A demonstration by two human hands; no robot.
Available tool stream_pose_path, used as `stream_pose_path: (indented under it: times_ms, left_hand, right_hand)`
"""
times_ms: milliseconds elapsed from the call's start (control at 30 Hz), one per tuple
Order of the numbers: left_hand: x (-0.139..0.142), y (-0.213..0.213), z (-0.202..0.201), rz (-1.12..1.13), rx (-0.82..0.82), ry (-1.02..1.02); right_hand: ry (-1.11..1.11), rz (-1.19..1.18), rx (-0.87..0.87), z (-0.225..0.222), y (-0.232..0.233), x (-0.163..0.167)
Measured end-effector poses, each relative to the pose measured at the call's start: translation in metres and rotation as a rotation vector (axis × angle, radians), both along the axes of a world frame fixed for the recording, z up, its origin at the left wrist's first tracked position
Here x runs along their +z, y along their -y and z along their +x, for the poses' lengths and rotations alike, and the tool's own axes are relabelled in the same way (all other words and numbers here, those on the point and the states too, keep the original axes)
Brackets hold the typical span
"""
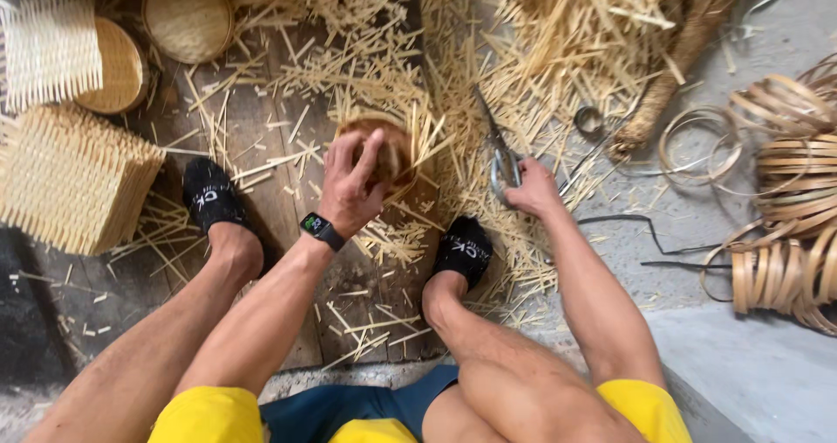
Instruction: The person sits on the floor weaving thin bamboo strips into flat woven panels and fitting them into round bamboo rims to form basket lids. They use scissors to trim excess bamboo material from the edges and place finished woven lids onto a growing pile of completed pieces.
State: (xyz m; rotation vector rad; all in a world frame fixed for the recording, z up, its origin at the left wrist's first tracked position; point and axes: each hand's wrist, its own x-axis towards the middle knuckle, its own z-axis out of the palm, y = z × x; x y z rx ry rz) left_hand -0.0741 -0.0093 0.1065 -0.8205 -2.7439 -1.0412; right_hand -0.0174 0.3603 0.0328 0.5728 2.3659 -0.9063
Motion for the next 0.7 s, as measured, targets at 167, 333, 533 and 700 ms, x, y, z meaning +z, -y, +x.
stream_pose_path:
  times_ms: [167,333,533,700]
  left_hand:
    - [-0.034,-0.002,-0.012,-0.093,0.146,0.126]
    - [-0.061,-0.017,0.004,0.068,0.396,0.161]
    - [-0.049,-0.046,0.043,0.112,0.367,0.201]
    - [-0.031,-0.035,0.036,0.064,0.239,0.266]
  right_hand:
    - [-0.074,-0.088,0.066,0.024,0.027,0.036]
    - [-0.103,0.051,0.186,0.050,0.068,0.066]
    - [-0.074,0.263,0.298,0.038,0.100,0.047]
    - [-0.092,0.418,0.416,0.032,0.065,0.031]
